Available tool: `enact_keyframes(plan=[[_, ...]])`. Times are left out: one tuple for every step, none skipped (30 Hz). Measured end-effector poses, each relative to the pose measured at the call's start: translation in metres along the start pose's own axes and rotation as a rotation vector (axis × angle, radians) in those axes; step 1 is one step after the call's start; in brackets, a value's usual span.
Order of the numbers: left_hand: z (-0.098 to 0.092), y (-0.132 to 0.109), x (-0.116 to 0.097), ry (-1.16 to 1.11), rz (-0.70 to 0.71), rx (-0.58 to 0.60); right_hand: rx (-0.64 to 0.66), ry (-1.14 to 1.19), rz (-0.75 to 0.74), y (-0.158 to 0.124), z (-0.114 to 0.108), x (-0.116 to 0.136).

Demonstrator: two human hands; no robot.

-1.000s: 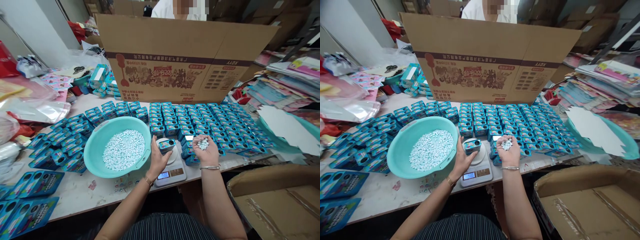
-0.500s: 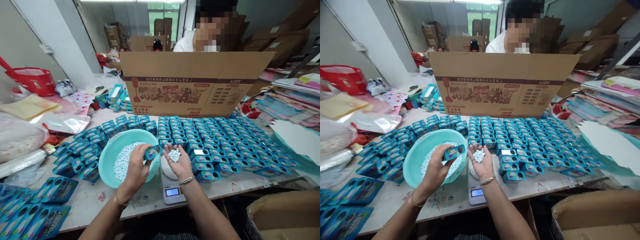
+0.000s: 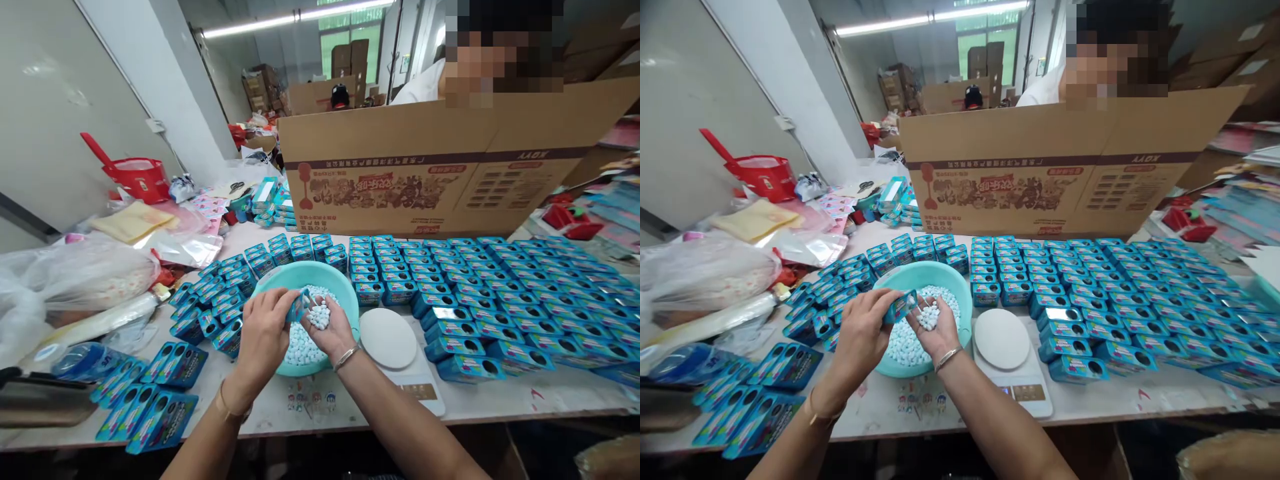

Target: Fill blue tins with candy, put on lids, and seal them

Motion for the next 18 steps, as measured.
enact_keyframes(plan=[[0.001,0.0,0.001,0.018,-0.004,0.023,0.006,0.004,-0.007,-0.001,0.001,-0.001],[0.002,-0.001,0.002,0.026,-0.01,0.047,0.008,0.009,-0.01,-0.001,0.002,-0.001],[0.004,-0.001,0.003,0.025,-0.016,0.06,0.006,0.014,-0.013,-0.001,0.002,-0.002],[0.005,-0.002,0.004,0.019,-0.022,0.064,0.001,0.015,-0.014,-0.001,0.003,-0.002],[0.006,-0.002,0.004,0.01,-0.025,0.059,-0.006,0.014,-0.014,-0.001,0.003,-0.001],[0.006,-0.003,0.003,0.002,-0.026,0.049,-0.009,0.013,-0.015,-0.001,0.003,-0.001],[0.006,-0.003,0.003,-0.006,-0.024,0.036,-0.006,0.011,-0.017,-0.002,0.003,0.0],[0.005,-0.003,0.002,-0.014,-0.023,0.022,0.0,0.011,-0.019,-0.003,0.003,0.002],[0.003,-0.003,0.002,-0.023,-0.024,0.004,0.005,0.011,-0.022,-0.004,0.003,0.003],[0.001,-0.003,0.001,-0.032,-0.029,-0.013,0.013,0.011,-0.022,-0.005,0.003,0.005],[0.001,-0.002,0.001,-0.04,-0.037,-0.026,0.024,0.01,-0.022,-0.007,0.003,0.006],[0.0,-0.002,0.001,-0.05,-0.045,-0.032,0.028,0.009,-0.025,-0.008,0.003,0.008],[0.001,-0.001,0.001,-0.065,-0.058,-0.029,0.03,0.007,-0.027,-0.01,0.002,0.009],[0.003,-0.001,0.002,-0.091,-0.078,-0.021,0.033,0.007,-0.03,-0.011,0.002,0.01],[0.006,0.0,0.002,-0.131,-0.108,-0.016,0.035,0.009,-0.032,-0.012,0.001,0.011],[0.008,0.0,0.003,-0.189,-0.147,-0.021,0.032,0.011,-0.032,-0.013,0.0,0.013],[0.011,0.001,0.003,-0.266,-0.199,-0.037,0.023,0.014,-0.03,-0.013,-0.001,0.014],[0.013,0.002,0.003,-0.355,-0.268,-0.061,0.016,0.018,-0.025,-0.014,-0.003,0.017]])
Point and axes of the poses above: each hand's wrist, its own y-axis towards the middle knuckle, its own z-axis out of the palm, x = y × z, the point moved 2 cm from there along y, towards the middle knuckle, and after that the axes turned 11 degrees about -x, right-handed, at the moved point
